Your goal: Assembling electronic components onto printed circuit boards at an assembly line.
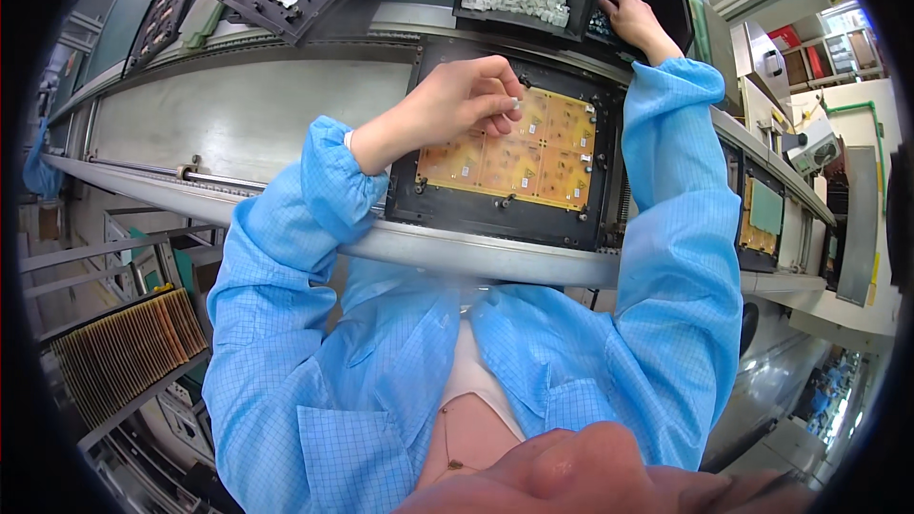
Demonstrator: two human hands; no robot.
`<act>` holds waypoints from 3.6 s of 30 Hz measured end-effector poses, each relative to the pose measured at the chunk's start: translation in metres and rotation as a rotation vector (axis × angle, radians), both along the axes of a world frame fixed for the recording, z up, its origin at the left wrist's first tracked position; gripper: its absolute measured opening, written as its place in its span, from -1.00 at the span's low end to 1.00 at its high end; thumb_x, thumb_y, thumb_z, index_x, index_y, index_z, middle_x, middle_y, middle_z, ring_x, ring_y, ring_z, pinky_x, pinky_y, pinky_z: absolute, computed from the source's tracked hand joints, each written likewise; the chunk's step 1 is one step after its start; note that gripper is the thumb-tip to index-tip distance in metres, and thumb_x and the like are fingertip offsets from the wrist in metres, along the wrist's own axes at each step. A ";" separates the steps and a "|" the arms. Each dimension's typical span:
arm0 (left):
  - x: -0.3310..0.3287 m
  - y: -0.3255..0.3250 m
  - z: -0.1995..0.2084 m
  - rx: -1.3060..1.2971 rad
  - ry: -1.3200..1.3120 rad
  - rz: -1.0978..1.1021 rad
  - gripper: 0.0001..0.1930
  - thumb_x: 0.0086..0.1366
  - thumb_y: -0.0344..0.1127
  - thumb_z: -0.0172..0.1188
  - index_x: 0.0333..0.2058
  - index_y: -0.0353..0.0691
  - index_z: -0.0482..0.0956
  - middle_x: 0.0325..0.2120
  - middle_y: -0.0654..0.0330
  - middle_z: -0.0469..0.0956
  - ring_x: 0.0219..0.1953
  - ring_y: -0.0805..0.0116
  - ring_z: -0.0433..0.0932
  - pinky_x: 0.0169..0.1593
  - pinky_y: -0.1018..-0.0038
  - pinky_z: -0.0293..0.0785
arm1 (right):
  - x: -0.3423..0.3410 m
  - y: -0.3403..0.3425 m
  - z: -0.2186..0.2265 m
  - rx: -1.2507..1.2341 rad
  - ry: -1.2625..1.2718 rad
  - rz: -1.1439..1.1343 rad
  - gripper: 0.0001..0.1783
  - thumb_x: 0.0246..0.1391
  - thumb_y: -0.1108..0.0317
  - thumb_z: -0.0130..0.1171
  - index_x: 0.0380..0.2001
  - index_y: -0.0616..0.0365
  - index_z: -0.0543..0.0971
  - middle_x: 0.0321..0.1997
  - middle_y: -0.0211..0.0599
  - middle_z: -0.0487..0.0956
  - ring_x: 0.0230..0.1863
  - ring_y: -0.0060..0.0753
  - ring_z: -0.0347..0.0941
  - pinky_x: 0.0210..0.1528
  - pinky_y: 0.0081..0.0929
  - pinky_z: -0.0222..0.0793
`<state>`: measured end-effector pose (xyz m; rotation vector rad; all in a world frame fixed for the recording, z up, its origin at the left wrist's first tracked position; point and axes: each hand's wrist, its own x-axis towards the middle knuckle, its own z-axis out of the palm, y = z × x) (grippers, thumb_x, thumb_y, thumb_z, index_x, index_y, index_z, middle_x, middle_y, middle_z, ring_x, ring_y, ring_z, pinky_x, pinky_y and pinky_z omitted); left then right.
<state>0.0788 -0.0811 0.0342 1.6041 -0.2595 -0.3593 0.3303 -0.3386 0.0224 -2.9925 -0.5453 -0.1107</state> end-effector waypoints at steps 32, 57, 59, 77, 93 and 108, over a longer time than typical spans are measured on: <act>0.043 -0.055 0.001 0.816 -0.718 -0.226 -0.85 0.15 -0.27 0.26 -0.33 -0.17 0.64 -0.38 0.10 0.59 -0.26 0.05 0.60 -0.19 0.26 0.54 | -0.212 -0.018 0.007 0.914 0.045 0.184 -0.83 0.17 0.44 0.17 -0.21 0.24 0.65 -0.34 -0.38 0.63 -0.37 -0.63 0.49 -0.28 -0.63 0.42; 0.070 -0.028 -0.006 0.981 -0.944 -0.049 -0.84 0.12 -0.22 0.21 -0.38 -0.04 0.74 -0.38 0.28 0.62 -0.18 0.16 0.50 -0.08 0.30 0.45 | -0.218 -0.018 0.009 0.924 0.074 0.155 -0.82 0.20 0.40 0.18 -0.19 0.23 0.66 -0.34 -0.41 0.63 -0.37 -0.67 0.47 -0.29 -0.65 0.40; 0.069 -0.030 -0.006 0.983 -0.930 -0.054 -0.83 0.12 -0.21 0.21 -0.37 -0.03 0.74 -0.37 0.28 0.62 -0.17 0.16 0.51 -0.09 0.30 0.45 | -0.218 -0.019 0.009 0.925 0.073 0.157 -0.82 0.20 0.39 0.18 -0.19 0.23 0.66 -0.34 -0.41 0.62 -0.38 -0.68 0.46 -0.29 -0.66 0.40; 0.058 -0.041 -0.008 0.970 -0.906 0.067 -0.89 0.19 -0.22 0.22 -0.40 -0.03 0.69 -0.38 0.35 0.58 -0.13 0.30 0.50 -0.03 0.33 0.30 | -0.213 -0.021 0.011 0.936 0.119 0.138 -0.83 0.20 0.41 0.19 -0.18 0.23 0.66 -0.34 -0.44 0.64 -0.37 -0.72 0.48 -0.30 -0.69 0.41; 0.128 0.007 0.023 1.183 -1.098 0.415 -0.86 0.16 -0.29 0.19 -0.39 -0.18 0.66 -0.36 0.07 0.61 -0.22 0.05 0.59 -0.14 0.22 0.56 | -0.221 -0.030 0.001 1.187 0.401 0.124 -0.75 0.24 0.40 0.19 -0.07 0.32 0.57 -0.20 -0.27 0.66 -0.20 -0.55 0.57 -0.08 -0.56 0.53; 0.124 -0.002 0.013 0.775 -1.126 0.390 -0.88 0.25 -0.33 0.14 -0.30 -0.21 0.59 -0.36 0.08 0.63 -0.26 0.02 0.62 -0.18 0.23 0.54 | -0.215 -0.027 0.017 1.332 0.863 0.067 -0.76 0.25 0.42 0.18 -0.06 0.29 0.57 -0.19 -0.28 0.65 -0.24 -0.54 0.58 -0.13 -0.57 0.54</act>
